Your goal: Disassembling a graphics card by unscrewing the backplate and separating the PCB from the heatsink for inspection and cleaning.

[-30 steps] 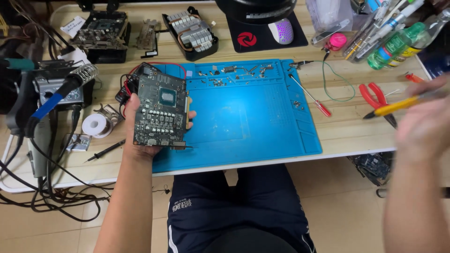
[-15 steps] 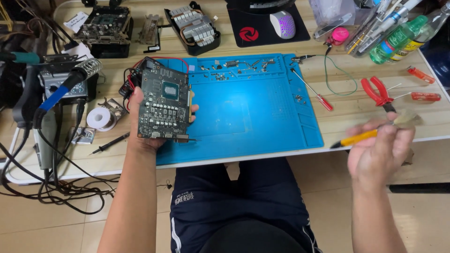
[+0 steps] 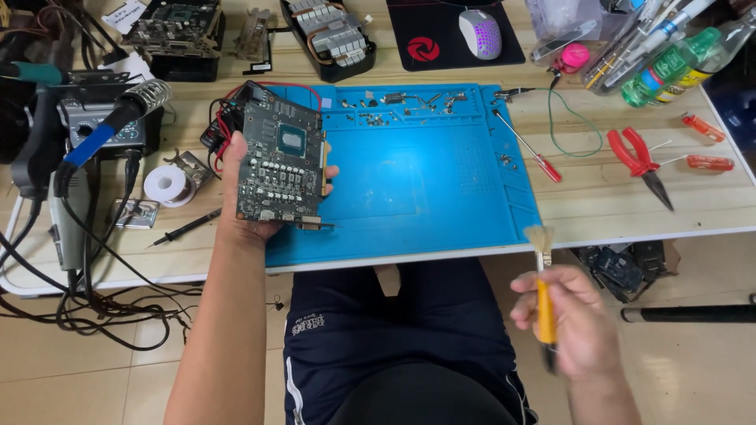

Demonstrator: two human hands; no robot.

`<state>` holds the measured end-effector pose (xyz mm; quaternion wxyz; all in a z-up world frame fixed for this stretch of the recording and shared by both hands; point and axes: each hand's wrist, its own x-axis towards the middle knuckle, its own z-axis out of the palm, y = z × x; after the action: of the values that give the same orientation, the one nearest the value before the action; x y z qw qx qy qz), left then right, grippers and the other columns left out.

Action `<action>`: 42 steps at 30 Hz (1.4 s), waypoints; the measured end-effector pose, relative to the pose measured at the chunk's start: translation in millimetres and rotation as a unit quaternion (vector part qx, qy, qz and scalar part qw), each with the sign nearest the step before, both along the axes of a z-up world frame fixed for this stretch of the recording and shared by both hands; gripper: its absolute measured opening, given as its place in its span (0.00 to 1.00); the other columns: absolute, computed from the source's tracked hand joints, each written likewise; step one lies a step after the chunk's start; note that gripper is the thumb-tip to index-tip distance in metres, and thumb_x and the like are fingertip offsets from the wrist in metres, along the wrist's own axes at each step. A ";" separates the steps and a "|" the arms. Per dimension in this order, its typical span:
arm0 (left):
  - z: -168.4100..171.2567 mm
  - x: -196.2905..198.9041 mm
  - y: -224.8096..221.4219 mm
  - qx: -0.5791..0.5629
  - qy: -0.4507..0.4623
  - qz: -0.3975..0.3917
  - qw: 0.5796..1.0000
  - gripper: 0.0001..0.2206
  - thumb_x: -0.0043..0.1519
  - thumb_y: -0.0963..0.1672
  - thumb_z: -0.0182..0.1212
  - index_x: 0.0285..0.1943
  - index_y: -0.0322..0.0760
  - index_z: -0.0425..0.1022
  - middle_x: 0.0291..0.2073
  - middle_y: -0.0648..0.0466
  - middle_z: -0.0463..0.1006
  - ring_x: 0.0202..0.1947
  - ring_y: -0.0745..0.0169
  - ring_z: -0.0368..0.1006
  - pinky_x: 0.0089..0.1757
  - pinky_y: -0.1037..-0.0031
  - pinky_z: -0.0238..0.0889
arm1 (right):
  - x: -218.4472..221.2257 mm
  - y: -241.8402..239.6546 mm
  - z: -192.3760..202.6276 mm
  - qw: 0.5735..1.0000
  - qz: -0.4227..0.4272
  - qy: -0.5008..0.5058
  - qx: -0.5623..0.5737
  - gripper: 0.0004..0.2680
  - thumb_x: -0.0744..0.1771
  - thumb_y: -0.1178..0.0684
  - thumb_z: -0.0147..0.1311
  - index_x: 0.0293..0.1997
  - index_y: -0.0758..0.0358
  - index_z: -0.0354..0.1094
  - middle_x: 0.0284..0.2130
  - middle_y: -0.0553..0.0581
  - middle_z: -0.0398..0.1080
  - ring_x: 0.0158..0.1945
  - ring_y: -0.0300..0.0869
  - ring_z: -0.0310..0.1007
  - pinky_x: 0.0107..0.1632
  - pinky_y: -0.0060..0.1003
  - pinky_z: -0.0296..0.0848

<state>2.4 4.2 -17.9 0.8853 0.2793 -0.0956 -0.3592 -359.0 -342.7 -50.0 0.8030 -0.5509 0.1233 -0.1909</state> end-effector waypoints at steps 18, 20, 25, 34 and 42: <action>1.0 0.4 -0.3 -0.011 0.017 -0.003 1.000 0.45 0.64 0.63 0.53 0.81 0.27 0.64 0.65 0.28 0.77 0.56 0.20 0.80 0.48 0.40 0.79 | 141.7 -59.6 121.8 0.835 -0.084 0.105 -0.534 0.08 0.79 0.55 0.52 0.60 0.63 0.80 0.26 0.50 0.66 0.28 0.36 0.59 0.30 0.32 0.55; -3.0 4.1 -0.7 -0.021 0.028 -0.011 0.999 0.45 0.64 0.64 0.52 0.82 0.27 0.64 0.66 0.27 0.76 0.57 0.17 0.78 0.49 0.37 0.78 | 166.3 -68.4 124.2 0.798 -0.069 0.098 -0.590 0.08 0.78 0.56 0.53 0.59 0.67 0.79 0.38 0.60 0.78 0.39 0.43 0.77 0.40 0.38 0.74; -4.1 4.7 0.5 -0.017 0.020 -0.011 1.000 0.47 0.63 0.63 0.54 0.82 0.27 0.63 0.68 0.26 0.75 0.59 0.16 0.77 0.51 0.36 0.77 | 222.9 -67.5 116.5 0.757 -0.019 0.119 -0.642 0.09 0.77 0.53 0.54 0.52 0.65 0.81 0.33 0.57 0.77 0.34 0.42 0.75 0.38 0.39 0.73; 26.5 -7.0 -11.3 0.094 0.115 0.066 0.987 0.42 0.52 0.65 0.62 0.66 0.35 0.80 0.60 0.26 0.81 0.53 0.18 0.82 0.50 0.33 0.79 | 255.1 -86.2 70.3 0.787 0.028 0.176 -0.590 0.08 0.72 0.55 0.53 0.49 0.64 0.81 0.24 0.58 0.73 0.25 0.47 0.72 0.37 0.44 0.72; 31.1 -9.0 -11.8 0.097 0.113 0.067 0.987 0.42 0.51 0.65 0.64 0.65 0.34 0.81 0.60 0.27 0.82 0.53 0.19 0.83 0.49 0.33 0.80 | 245.4 -76.6 80.7 0.806 0.006 0.126 -0.579 0.08 0.72 0.58 0.53 0.50 0.64 0.80 0.30 0.62 0.76 0.33 0.48 0.74 0.42 0.45 0.71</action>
<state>-6.6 -7.6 13.1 0.8812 0.3273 0.0596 -0.3358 -113.6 -419.3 30.7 0.3139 -0.9334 0.0867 -0.1507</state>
